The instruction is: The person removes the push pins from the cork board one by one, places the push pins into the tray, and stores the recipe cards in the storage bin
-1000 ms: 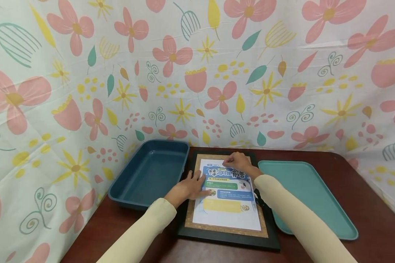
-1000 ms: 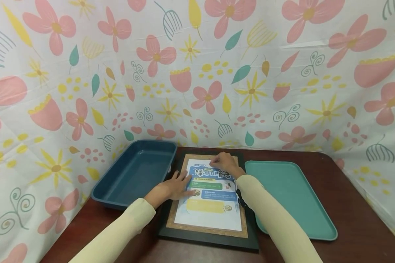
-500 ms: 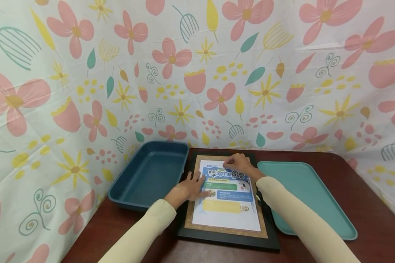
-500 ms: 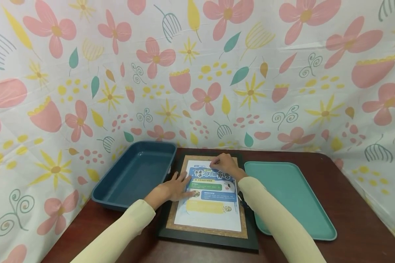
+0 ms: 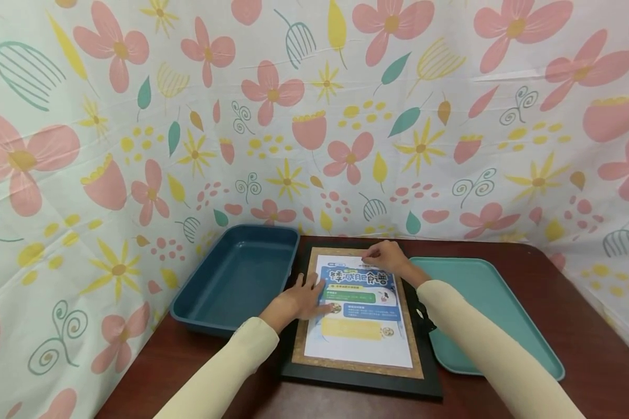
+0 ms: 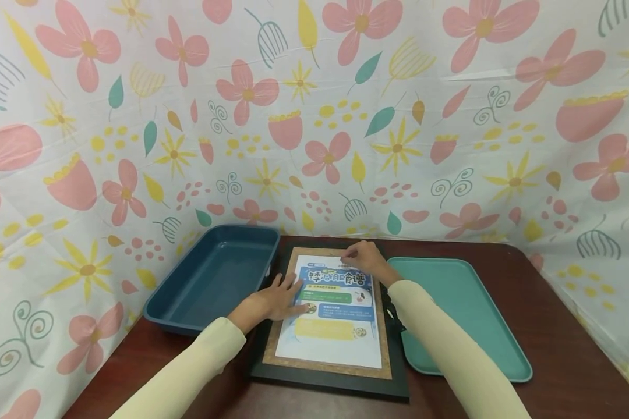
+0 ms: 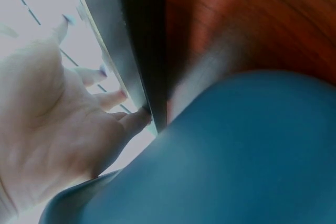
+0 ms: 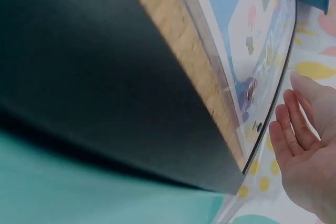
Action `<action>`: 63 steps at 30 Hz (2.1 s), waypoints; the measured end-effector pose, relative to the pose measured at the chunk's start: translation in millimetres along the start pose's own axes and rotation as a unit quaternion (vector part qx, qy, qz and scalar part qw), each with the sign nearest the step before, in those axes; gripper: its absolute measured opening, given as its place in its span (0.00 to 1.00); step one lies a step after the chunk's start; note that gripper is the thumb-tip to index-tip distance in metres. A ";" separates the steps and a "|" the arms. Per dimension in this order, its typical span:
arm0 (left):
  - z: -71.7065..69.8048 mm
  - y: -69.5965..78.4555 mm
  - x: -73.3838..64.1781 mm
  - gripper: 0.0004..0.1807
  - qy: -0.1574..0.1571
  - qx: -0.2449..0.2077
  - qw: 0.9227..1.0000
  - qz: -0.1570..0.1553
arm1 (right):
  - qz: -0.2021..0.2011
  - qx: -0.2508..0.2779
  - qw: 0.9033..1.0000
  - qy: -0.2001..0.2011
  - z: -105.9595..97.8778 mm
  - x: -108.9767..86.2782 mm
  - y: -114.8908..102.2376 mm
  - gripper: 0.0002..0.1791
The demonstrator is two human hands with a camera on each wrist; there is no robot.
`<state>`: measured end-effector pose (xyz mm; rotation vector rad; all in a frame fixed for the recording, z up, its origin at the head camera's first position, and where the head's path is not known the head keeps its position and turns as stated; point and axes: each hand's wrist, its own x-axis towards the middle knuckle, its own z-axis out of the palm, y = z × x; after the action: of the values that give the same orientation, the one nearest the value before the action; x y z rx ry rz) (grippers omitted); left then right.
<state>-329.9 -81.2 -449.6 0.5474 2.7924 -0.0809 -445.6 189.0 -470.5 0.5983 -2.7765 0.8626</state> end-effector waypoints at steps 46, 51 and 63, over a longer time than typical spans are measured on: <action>-1.4 4.8 -4.8 0.43 -0.006 0.010 1.000 0.007 | 0.003 -0.048 0.998 0.036 -66.5 -47.4 62.4 0.06; -0.7 5.1 -4.0 0.44 -0.004 0.014 1.000 0.004 | 0.001 -0.051 0.998 0.038 -68.6 -51.8 66.7 0.06; 3.0 2.6 -1.7 0.44 -0.001 0.012 1.000 -0.004 | 0.004 -0.061 0.998 0.026 -65.4 -58.2 77.8 0.06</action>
<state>-326.7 -79.7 -452.0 0.5418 2.7948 -0.1173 -423.0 303.9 -472.4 0.5370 -2.7623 0.6942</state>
